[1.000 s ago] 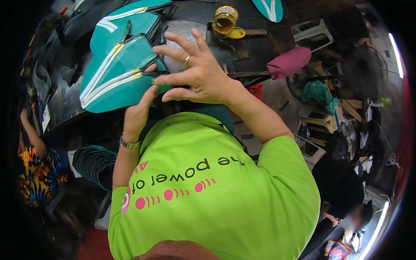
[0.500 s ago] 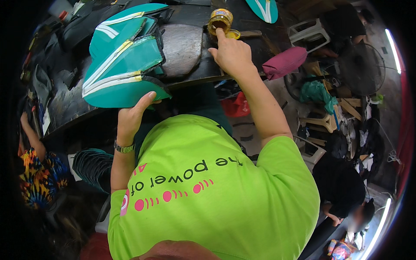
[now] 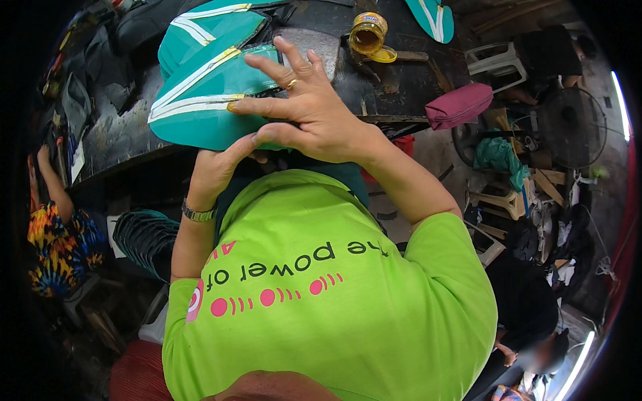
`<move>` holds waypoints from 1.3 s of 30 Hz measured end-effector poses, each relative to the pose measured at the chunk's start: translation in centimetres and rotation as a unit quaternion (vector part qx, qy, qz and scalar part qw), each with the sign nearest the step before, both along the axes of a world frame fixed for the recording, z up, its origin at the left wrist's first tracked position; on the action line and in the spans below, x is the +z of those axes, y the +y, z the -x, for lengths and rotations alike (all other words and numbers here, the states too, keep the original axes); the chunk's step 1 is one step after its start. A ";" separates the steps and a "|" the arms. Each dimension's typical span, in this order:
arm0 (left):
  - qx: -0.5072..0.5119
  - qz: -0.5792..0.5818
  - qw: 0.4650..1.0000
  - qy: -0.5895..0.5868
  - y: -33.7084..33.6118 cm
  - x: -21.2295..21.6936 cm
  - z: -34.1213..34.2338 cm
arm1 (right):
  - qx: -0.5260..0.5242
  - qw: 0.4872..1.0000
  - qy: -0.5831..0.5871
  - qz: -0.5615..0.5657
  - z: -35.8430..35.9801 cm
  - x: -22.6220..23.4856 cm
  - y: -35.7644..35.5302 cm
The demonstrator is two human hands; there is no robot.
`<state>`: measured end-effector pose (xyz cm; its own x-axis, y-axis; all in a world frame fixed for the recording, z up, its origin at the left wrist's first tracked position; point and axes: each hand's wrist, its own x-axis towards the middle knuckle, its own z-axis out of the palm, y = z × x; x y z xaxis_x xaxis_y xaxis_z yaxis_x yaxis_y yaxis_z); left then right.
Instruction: The person repeatedly applies a yellow adhesive from a small jar onto the edges of teal flip-flops using their fingers. They handle multiple sandals one at a time, spreading the glue along the seams and then placing each sandal on the table.
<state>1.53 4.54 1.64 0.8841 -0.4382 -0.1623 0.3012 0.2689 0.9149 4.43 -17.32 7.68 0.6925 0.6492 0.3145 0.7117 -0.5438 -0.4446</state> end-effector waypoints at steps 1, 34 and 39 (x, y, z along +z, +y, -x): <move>0.000 0.012 1.000 0.008 0.0 0.0 0.0 | -0.025 0.999 -0.018 0.032 0.1 -0.5 0.5; 0.022 0.153 0.984 0.093 1.6 1.1 -1.5 | 0.082 0.990 -0.084 -0.081 2.2 -1.0 -2.8; 0.011 0.049 0.996 0.067 1.0 1.3 -1.1 | -0.004 0.995 -0.081 -0.054 0.4 -0.9 -2.4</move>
